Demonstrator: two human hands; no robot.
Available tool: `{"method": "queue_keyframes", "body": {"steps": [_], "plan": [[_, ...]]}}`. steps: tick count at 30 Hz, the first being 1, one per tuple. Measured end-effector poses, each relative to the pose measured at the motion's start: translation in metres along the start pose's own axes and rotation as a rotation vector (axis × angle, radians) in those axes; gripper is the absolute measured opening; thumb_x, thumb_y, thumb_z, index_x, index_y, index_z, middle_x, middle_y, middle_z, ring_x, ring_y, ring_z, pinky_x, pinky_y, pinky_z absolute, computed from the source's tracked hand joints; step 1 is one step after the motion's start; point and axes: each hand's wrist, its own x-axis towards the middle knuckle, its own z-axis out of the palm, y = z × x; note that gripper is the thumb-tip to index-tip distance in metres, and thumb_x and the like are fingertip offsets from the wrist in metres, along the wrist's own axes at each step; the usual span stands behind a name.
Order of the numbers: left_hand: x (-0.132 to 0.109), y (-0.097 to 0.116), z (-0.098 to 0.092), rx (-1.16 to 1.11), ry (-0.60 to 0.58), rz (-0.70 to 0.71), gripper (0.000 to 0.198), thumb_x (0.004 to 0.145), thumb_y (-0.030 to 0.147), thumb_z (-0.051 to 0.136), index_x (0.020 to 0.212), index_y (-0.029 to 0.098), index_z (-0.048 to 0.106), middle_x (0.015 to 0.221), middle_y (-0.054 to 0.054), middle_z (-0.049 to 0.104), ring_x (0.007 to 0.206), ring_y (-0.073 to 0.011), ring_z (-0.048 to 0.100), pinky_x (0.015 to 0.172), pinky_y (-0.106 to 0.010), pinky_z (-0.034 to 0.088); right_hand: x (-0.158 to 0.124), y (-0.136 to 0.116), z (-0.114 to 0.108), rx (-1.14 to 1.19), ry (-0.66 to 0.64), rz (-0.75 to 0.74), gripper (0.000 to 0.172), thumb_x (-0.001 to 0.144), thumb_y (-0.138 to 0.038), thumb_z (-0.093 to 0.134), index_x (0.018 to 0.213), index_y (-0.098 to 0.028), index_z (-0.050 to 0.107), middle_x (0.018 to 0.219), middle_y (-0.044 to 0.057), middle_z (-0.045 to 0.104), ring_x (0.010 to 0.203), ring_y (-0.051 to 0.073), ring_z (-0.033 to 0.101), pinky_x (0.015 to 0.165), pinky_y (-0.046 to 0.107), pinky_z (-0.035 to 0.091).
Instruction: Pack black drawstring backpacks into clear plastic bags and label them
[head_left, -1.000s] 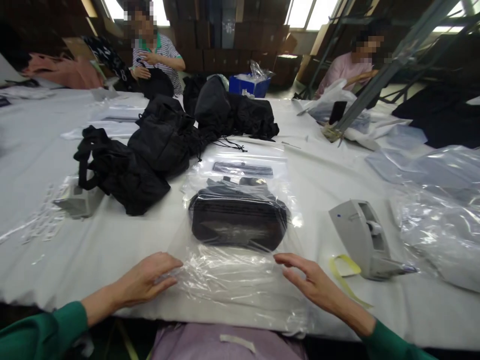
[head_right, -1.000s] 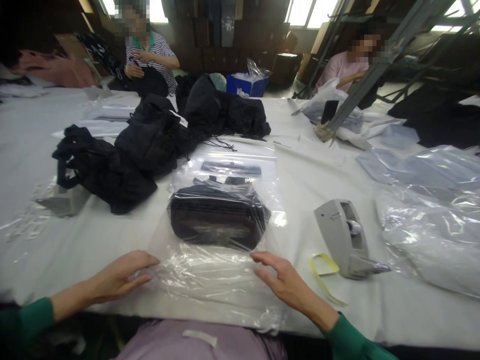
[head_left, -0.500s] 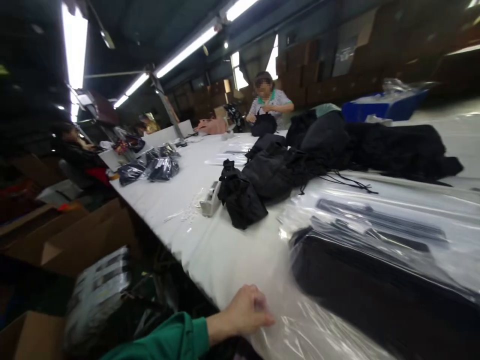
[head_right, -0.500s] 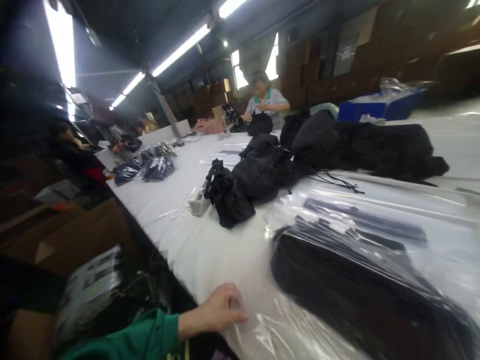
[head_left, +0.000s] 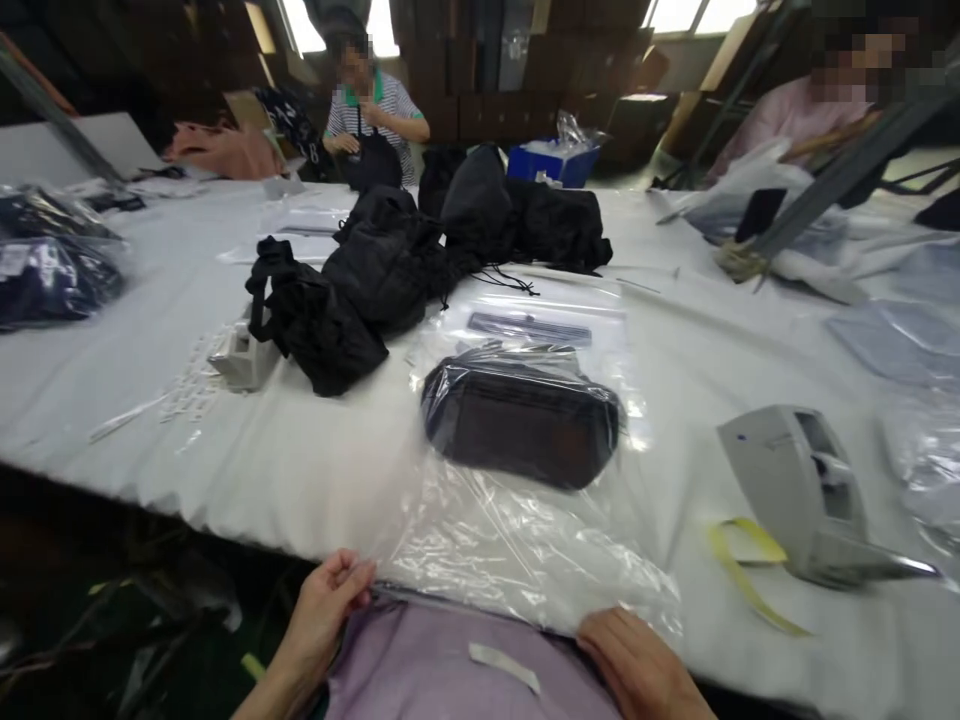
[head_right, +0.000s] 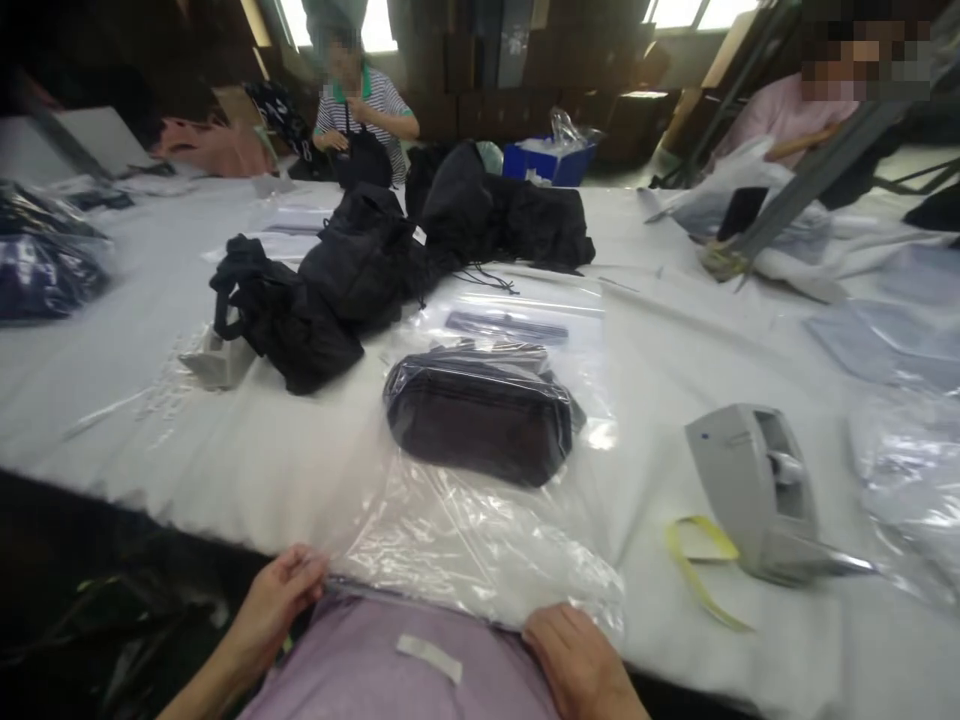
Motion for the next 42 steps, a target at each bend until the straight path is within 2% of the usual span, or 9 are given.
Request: {"method": "queue_keyframes", "body": {"steps": [5,11,15,20,25,28,31,35,42], "plan": [[-0.006,0.006,-0.011,0.022,-0.009,0.244,0.041,0.066,0.041,0.082,0.064,0.018,0.048,0.062,0.005,0.054,0.061,-0.0105,0.05,0.059,-0.019,0.043,-0.002,-0.004,-0.003,0.023,-0.023,0.016,0.027,0.099,-0.014,0.038,0.085,-0.019,0.06,0.072,0.004,0.063,0.065,0.018,0.058,0.064,0.031,0.049],[-0.016,-0.01,-0.023,0.443,0.058,0.475,0.036,0.085,0.044,0.063,0.062,0.018,0.054,0.06,0.002,0.051,0.06,-0.0132,0.051,0.058,-0.022,0.041,0.003,-0.003,-0.007,0.03,-0.077,-0.002,0.027,0.099,-0.012,0.037,0.086,-0.018,0.061,0.074,0.004,0.063,0.067,0.018,0.06,0.066,0.03,0.051],[-0.023,-0.008,-0.035,0.726,-0.122,0.627,0.04,0.09,0.04,0.054,0.058,0.017,0.052,0.059,0.002,0.05,0.056,-0.0117,0.05,0.055,-0.021,0.038,0.007,-0.006,-0.014,0.043,-0.113,-0.027,0.033,0.1,-0.016,0.034,0.081,-0.019,0.061,0.07,0.004,0.063,0.062,0.017,0.06,0.06,0.029,0.052],[-0.043,0.083,-0.022,0.797,-0.295,0.799,0.035,0.095,0.031,0.049,0.063,0.017,0.052,0.061,0.002,0.05,0.057,-0.0103,0.05,0.056,-0.02,0.039,0.031,0.0,-0.051,0.149,-0.059,0.051,0.019,0.099,-0.022,0.045,0.097,-0.018,0.064,0.084,0.006,0.07,0.077,0.018,0.067,0.071,0.029,0.057],[-0.023,0.157,0.075,0.926,-0.774,0.919,0.028,0.098,0.025,0.045,0.121,0.021,0.058,0.119,-0.006,0.065,0.108,-0.0173,0.061,0.095,-0.029,0.048,0.094,0.023,-0.07,0.205,0.029,0.092,0.024,0.098,-0.024,0.047,0.116,-0.017,0.062,0.112,0.01,0.071,0.106,0.02,0.066,0.096,0.034,0.054],[0.015,0.148,0.126,1.138,-0.953,1.145,0.036,0.097,0.018,0.042,0.132,0.016,0.051,0.136,-0.013,0.056,0.125,-0.0209,0.052,0.106,-0.035,0.042,0.125,0.037,-0.058,0.244,-0.08,0.073,0.029,0.1,-0.027,0.044,0.12,-0.018,0.062,0.12,0.009,0.069,0.115,0.021,0.063,0.102,0.037,0.051],[0.051,0.123,0.142,1.42,-1.004,1.313,0.043,0.095,0.018,0.046,0.138,0.017,0.046,0.147,-0.017,0.043,0.135,-0.0291,0.042,0.109,-0.045,0.037,0.136,0.05,-0.038,0.229,-0.164,0.029,0.03,0.1,-0.028,0.043,0.12,-0.017,0.063,0.125,0.011,0.066,0.117,0.022,0.061,0.103,0.039,0.051],[0.081,0.097,0.119,1.586,-1.055,1.323,0.056,0.093,0.036,0.055,0.145,0.024,0.039,0.157,-0.016,0.028,0.143,-0.0342,0.027,0.114,-0.053,0.024,0.128,0.067,-0.015,0.155,-0.26,-0.066,0.031,0.1,-0.028,0.043,0.122,-0.015,0.061,0.13,0.015,0.061,0.12,0.024,0.057,0.104,0.044,0.048],[0.096,0.084,0.085,1.438,-1.178,1.138,0.056,0.092,0.042,0.056,0.144,0.034,0.041,0.16,-0.009,0.022,0.144,-0.0332,0.024,0.116,-0.054,0.019,0.099,0.089,0.007,0.221,-0.37,-0.126,0.038,0.102,-0.021,0.037,0.137,-0.015,0.05,0.14,0.014,0.054,0.132,0.02,0.046,0.113,0.042,0.039]]}}
